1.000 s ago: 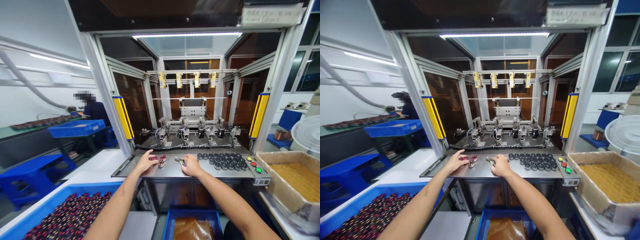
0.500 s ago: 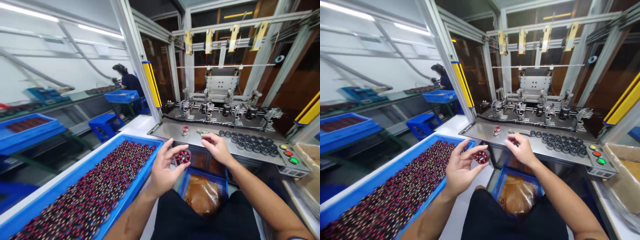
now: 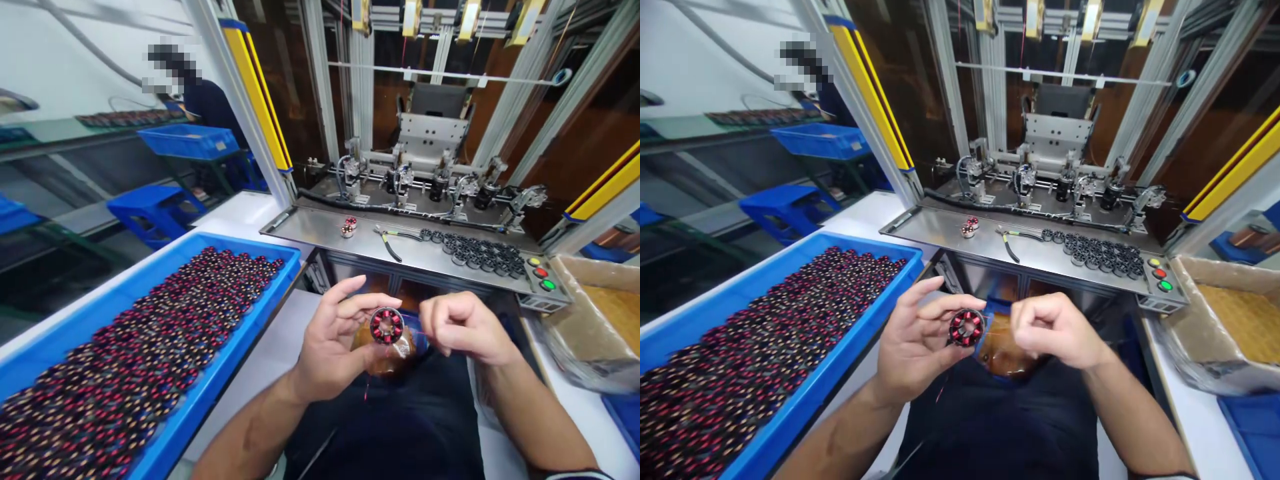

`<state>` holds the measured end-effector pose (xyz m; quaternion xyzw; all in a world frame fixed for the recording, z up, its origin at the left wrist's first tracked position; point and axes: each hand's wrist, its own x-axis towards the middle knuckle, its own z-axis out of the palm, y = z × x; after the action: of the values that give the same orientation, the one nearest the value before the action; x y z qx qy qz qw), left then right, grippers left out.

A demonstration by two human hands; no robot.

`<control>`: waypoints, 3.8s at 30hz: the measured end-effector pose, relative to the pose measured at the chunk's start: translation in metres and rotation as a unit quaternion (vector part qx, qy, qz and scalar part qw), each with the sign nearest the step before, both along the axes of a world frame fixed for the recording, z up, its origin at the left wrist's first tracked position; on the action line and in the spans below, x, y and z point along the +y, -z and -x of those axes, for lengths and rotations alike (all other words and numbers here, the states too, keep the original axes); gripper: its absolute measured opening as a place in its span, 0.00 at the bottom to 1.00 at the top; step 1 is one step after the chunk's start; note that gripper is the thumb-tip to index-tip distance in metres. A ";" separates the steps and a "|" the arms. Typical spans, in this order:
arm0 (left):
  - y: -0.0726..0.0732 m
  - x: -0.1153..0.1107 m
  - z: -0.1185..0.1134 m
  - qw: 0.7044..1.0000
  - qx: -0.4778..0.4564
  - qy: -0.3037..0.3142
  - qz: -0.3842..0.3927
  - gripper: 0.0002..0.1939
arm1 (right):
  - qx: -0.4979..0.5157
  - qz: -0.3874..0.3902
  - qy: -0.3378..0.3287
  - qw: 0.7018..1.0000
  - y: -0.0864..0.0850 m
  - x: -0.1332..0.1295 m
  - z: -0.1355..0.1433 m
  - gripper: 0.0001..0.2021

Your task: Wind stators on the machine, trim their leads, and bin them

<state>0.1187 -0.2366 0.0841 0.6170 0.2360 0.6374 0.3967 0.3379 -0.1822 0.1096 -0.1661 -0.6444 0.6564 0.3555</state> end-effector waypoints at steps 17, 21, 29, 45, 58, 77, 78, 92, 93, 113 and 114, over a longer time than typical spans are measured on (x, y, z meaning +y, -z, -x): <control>0.007 0.020 -0.001 0.997 0.021 -0.058 -0.054 0.40 | 0.018 0.281 0.048 0.958 0.044 -0.050 0.042 0.16; 0.007 0.017 0.003 0.999 -0.027 0.038 0.027 0.36 | 0.000 0.207 0.051 0.977 0.036 -0.037 0.022 0.16; 0.011 0.007 -0.007 0.983 -0.042 0.149 0.095 0.35 | -0.055 0.165 0.128 0.976 0.011 -0.019 0.022 0.22; 0.013 0.007 -0.018 0.953 -0.131 0.137 0.237 0.20 | -0.083 -0.073 0.234 0.966 0.031 -0.043 0.026 0.17; 0.024 0.000 -0.020 0.990 0.074 -0.118 0.026 0.26 | -0.036 -0.143 0.263 0.954 0.029 -0.042 0.026 0.09; 0.018 0.003 -0.021 0.991 0.066 -0.112 0.001 0.24 | 0.039 -0.025 0.247 0.968 0.039 -0.039 0.035 0.10; 0.018 0.004 -0.021 0.992 0.057 -0.113 0.009 0.23 | 0.044 -0.009 0.254 0.966 0.041 -0.040 0.036 0.10; 0.018 0.003 -0.017 0.985 0.112 -0.131 -0.023 0.27 | -0.066 -0.249 0.272 0.927 0.024 -0.021 0.019 0.04; 0.019 0.003 -0.016 0.984 0.116 -0.131 -0.024 0.27 | -0.070 -0.253 0.273 0.926 0.022 -0.021 0.019 0.02; 0.018 0.009 -0.021 0.997 -0.019 -0.060 0.045 0.24 | 0.014 -0.034 0.325 0.945 0.037 -0.031 0.024 0.06; 0.019 0.009 -0.020 0.997 -0.023 -0.062 0.049 0.23 | 0.028 -0.027 0.322 0.946 0.039 -0.032 0.023 0.05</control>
<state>0.1388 -0.2271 0.0651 0.5660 0.2957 0.6627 0.3911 0.3149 -0.2146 0.0707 -0.3367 -0.5640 0.4936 0.5700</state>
